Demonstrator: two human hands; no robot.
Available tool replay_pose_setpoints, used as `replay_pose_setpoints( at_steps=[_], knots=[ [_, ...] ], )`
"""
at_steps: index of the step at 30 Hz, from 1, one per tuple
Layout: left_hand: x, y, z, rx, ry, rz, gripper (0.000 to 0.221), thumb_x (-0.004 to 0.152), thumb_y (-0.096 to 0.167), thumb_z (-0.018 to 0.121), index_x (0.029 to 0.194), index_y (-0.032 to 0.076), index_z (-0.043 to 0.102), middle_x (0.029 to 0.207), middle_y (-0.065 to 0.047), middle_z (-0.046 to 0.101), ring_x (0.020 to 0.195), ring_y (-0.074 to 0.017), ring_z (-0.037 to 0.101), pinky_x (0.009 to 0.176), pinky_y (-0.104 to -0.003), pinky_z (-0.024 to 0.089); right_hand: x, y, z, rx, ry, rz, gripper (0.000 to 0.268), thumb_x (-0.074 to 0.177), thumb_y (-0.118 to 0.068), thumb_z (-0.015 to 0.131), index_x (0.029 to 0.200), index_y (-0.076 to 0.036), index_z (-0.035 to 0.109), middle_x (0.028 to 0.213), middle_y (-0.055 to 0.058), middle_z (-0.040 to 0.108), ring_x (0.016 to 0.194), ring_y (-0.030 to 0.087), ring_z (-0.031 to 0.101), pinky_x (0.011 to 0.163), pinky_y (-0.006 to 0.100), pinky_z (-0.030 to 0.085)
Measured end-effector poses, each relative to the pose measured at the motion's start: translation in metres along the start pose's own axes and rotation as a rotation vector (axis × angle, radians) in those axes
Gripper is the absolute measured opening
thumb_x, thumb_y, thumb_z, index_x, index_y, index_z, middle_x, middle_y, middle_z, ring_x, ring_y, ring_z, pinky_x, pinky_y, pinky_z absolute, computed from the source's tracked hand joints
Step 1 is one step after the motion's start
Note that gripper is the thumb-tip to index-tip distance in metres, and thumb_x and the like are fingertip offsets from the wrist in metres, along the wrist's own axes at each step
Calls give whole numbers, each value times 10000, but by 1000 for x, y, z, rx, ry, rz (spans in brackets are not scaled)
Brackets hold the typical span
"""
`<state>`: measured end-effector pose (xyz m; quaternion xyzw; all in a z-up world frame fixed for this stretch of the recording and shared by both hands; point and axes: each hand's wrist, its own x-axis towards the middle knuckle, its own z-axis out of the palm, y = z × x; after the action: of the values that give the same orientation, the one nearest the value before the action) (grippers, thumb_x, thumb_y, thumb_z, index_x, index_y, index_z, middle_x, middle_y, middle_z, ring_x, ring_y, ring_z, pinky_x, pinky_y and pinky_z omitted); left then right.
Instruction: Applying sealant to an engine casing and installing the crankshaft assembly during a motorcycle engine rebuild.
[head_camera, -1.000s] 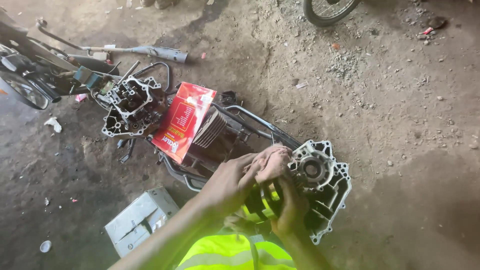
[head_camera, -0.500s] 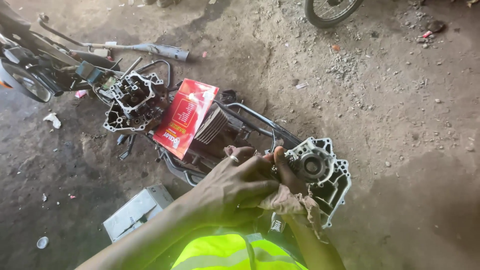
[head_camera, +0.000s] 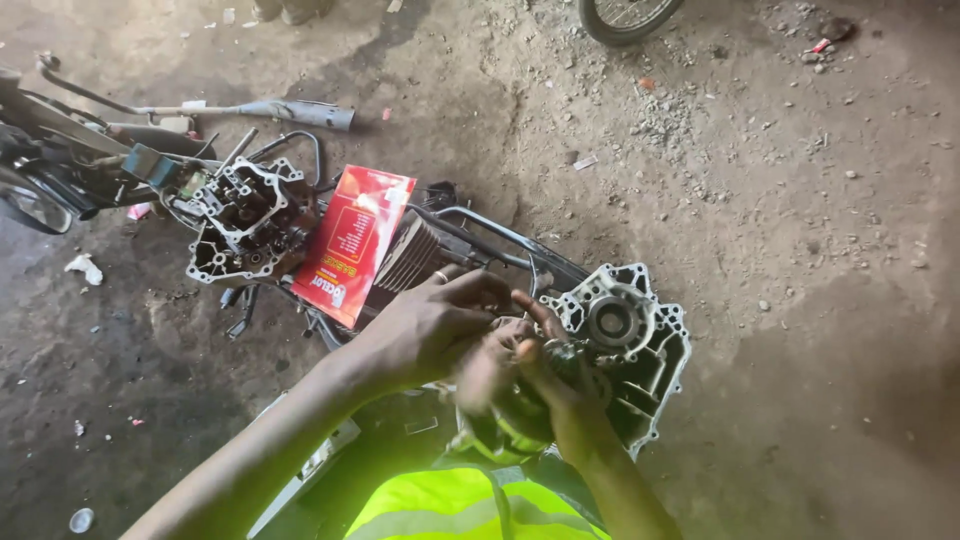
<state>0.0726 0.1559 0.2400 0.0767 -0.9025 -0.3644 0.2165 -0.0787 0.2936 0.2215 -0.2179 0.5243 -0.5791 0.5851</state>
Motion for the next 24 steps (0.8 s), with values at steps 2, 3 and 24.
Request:
replay_pose_setpoints(
  at_steps=[2, 3, 24],
  knots=[
    [1, -2, -3, 55, -169, -8, 258, 930, 141, 617, 1159, 101, 730, 1382, -154, 563, 1196, -326, 512, 925, -535, 554, -5, -9, 7, -140, -37, 83, 1114, 647, -599, 694, 1587, -203, 247, 1401, 144, 619, 1324, 316, 588, 1105, 467, 471],
    [-1, 7, -2, 52, -170, -10, 258, 930, 141, 617, 1159, 101, 730, 1382, -154, 563, 1196, -326, 512, 925, -535, 554, -6, -8, 11, -139, -36, 86, 1114, 647, -599, 694, 1587, -203, 247, 1401, 144, 619, 1324, 316, 588, 1105, 467, 471],
    [5, 39, -6, -99, 216, -358, 590, 1053, 329, 305, 694, 100, 713, 1320, -190, 665, 1280, -348, 525, 1060, -559, 350, 19, 22, -9, -127, 202, 188, 238, 907, -252, 671, 903, -42, 785, 741, 127, 766, 644, 262, 725, 713, 407, 611]
  ],
)
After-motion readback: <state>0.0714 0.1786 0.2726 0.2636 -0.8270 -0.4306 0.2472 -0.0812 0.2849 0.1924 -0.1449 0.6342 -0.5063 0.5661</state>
